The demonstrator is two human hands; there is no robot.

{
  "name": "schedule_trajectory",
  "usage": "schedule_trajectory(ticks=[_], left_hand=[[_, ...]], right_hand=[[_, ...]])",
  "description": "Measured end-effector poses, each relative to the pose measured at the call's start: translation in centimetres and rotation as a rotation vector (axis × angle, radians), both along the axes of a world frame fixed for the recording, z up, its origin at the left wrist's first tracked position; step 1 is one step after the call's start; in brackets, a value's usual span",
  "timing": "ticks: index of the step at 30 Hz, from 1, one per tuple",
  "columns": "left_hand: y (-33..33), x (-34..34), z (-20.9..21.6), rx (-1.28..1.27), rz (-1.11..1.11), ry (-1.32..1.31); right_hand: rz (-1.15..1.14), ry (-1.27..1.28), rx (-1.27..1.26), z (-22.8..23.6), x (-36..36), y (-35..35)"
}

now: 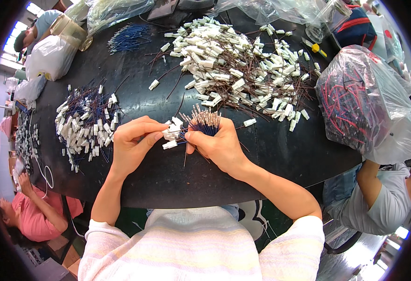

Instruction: The person assembles electrical wire harnesses by hand, inserting individual wires into plastic connectors.

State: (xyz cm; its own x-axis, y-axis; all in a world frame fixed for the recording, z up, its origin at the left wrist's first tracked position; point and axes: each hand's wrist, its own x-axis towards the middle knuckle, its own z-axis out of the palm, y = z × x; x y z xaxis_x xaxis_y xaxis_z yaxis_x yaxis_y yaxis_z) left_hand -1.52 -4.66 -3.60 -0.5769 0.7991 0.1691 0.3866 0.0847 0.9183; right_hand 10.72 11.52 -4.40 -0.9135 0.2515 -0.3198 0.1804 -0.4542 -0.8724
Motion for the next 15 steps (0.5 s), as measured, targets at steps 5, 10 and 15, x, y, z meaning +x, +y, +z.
schedule_trajectory(ticks=[5,10,15], left_hand=[[0.09,0.12,-0.03,0.026,0.019,0.057],[0.12,0.16,0.04,0.025,0.009,0.017],[0.22,0.13,-0.37,0.065,0.000,0.051]], right_hand=[[-0.004,0.014,-0.016,0.06,0.04,-0.16],[0.008,0.018,0.000,0.04,0.14,-0.06],[0.048,0.040,0.128,-0.40,0.02,-0.07]])
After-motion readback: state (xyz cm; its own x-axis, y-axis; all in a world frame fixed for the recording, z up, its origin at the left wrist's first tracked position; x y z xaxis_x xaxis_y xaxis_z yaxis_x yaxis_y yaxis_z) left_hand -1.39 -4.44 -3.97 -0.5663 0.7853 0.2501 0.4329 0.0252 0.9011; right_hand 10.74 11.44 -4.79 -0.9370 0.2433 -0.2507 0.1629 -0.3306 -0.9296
